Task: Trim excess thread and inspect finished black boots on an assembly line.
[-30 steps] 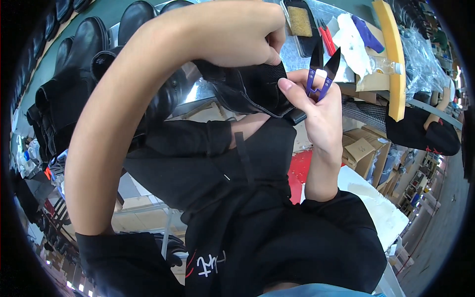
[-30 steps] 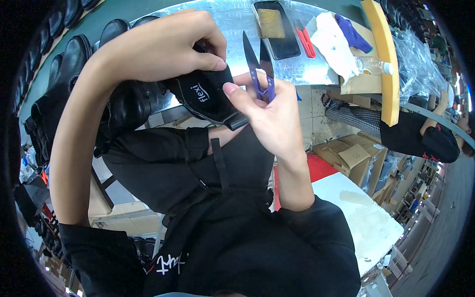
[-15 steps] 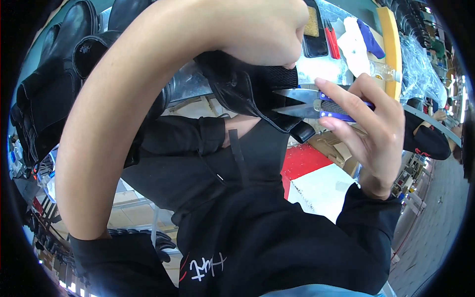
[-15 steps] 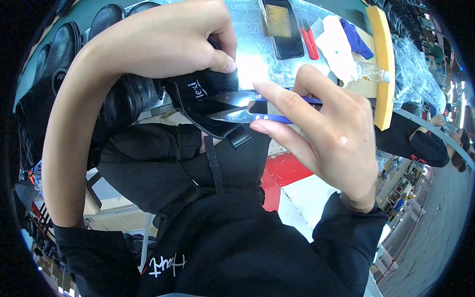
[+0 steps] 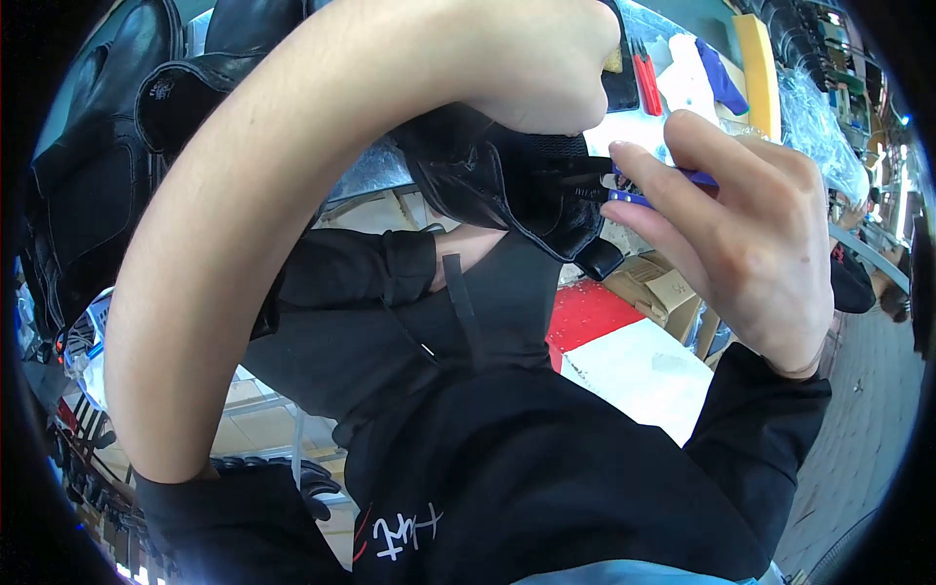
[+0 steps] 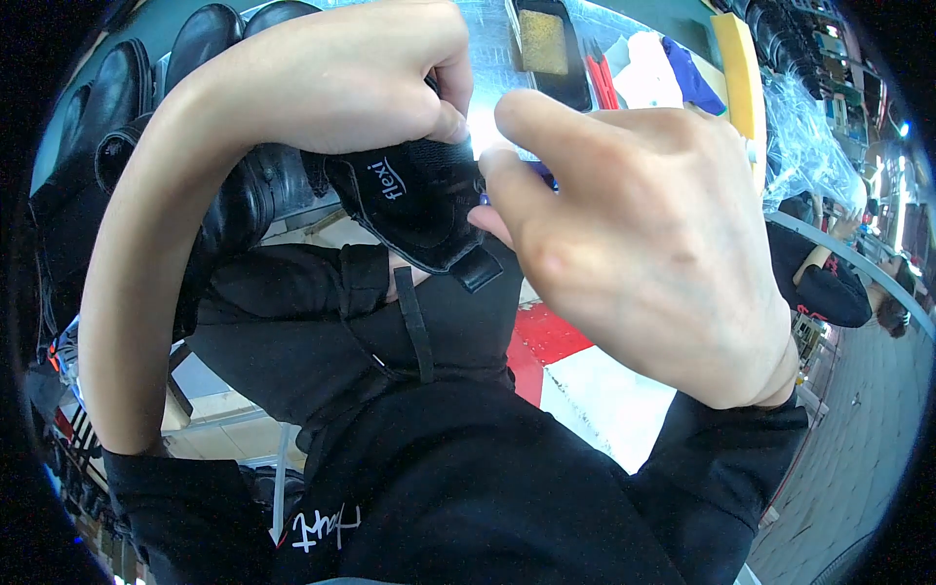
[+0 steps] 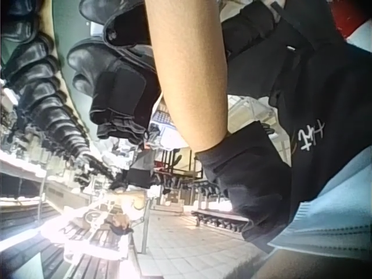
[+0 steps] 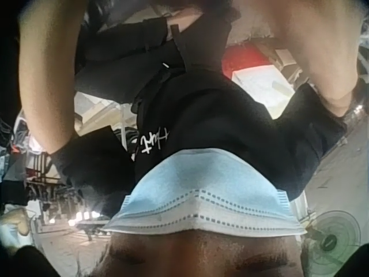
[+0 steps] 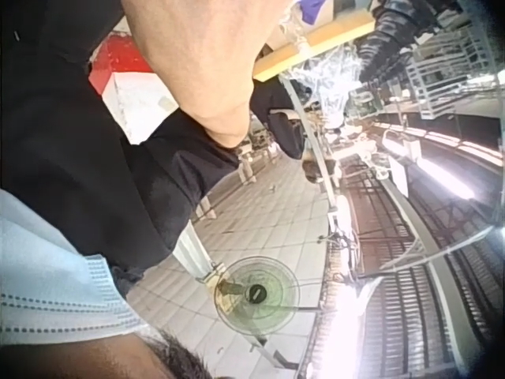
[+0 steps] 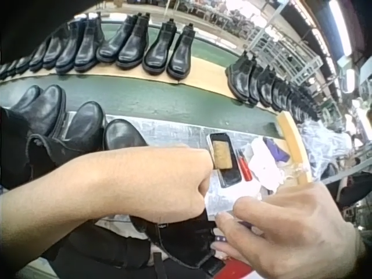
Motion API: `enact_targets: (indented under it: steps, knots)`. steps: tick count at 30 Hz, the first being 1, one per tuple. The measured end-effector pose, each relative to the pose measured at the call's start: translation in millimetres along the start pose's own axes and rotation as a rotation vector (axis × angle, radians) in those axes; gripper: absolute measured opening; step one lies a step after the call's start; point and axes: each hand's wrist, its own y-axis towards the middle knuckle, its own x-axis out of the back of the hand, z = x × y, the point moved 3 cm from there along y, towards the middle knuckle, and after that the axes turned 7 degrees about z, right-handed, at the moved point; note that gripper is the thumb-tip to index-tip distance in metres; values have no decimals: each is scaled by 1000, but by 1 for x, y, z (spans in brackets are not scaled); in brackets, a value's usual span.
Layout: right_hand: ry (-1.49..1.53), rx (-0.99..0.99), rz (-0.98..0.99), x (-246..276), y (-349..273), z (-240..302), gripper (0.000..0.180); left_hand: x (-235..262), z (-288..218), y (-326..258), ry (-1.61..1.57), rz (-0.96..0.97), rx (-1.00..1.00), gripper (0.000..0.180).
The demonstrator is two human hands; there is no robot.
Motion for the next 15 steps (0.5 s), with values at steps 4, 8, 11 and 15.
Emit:
enact_targets:
  steps: [4, 8, 11, 15]
  knots:
    - [-7, 32, -25, -2, 1, -3, 32, 2, -1, -2, -41, 27, 23, 22]
    - [-22, 101, -52, -5, -1, -6, 30, 2, -2, -3, -100, 39, 30, 22]
    - [1, 108, -49, -7, -1, -7, 31, 0, 1, -1, -106, 52, 64, 22]
    - [-83, 172, -26, -6, 3, -3, 32, 2, -3, 0, -69, 84, 115, 22]
